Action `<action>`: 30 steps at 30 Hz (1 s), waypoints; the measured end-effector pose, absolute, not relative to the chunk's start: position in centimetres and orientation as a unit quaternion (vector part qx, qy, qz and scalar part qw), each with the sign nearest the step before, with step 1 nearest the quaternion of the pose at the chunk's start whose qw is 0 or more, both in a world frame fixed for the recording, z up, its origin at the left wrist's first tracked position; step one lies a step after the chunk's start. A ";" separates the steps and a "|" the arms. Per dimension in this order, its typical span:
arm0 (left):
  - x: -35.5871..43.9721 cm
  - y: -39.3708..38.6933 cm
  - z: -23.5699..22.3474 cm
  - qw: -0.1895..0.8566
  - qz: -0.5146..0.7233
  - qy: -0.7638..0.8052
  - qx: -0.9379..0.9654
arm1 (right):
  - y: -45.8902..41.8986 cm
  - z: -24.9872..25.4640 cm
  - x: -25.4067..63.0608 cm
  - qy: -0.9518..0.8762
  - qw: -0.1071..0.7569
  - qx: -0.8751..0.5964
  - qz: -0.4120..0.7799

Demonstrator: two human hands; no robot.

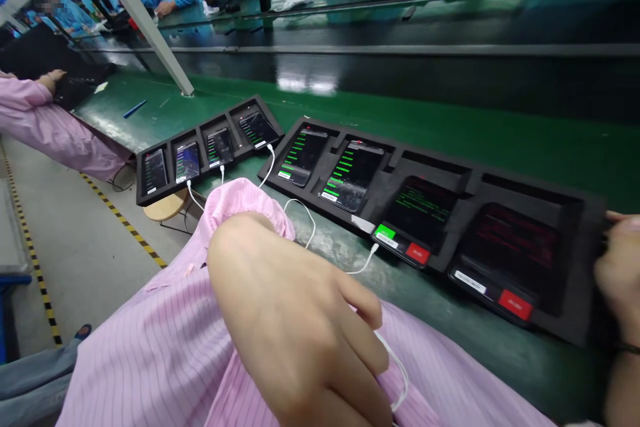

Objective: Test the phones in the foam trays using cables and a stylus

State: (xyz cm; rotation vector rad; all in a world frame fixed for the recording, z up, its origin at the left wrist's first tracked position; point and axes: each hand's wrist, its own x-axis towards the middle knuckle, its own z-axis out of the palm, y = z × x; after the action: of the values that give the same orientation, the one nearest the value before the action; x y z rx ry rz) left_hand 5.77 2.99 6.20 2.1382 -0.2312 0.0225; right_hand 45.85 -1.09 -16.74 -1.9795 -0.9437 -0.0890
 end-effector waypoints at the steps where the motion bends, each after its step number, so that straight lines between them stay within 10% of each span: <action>1: 5.8 3.0 6.3 0.484 -0.001 -0.081 0.871 | -1.2 -16.5 45.6 -0.367 0.455 -0.811 -0.034; 11: 2.0 4.7 -0.6 0.662 0.105 0.120 0.733 | -2.0 -14.6 41.1 -0.181 0.636 -0.748 0.065; 17: 0.6 5.9 -7.9 0.512 0.228 0.469 0.683 | -6.4 -13.1 36.7 -0.211 0.677 -0.701 0.073; 30: 2.6 8.7 -10.3 0.429 0.154 0.501 0.736 | -4.4 -14.5 39.5 -0.427 0.556 -0.704 -0.112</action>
State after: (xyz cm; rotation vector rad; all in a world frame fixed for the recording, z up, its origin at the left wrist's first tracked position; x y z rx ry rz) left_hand 2.57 8.66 -10.26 1.8360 1.2505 0.3848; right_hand 39.52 -4.45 -14.49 -1.6630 -1.0076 -0.2643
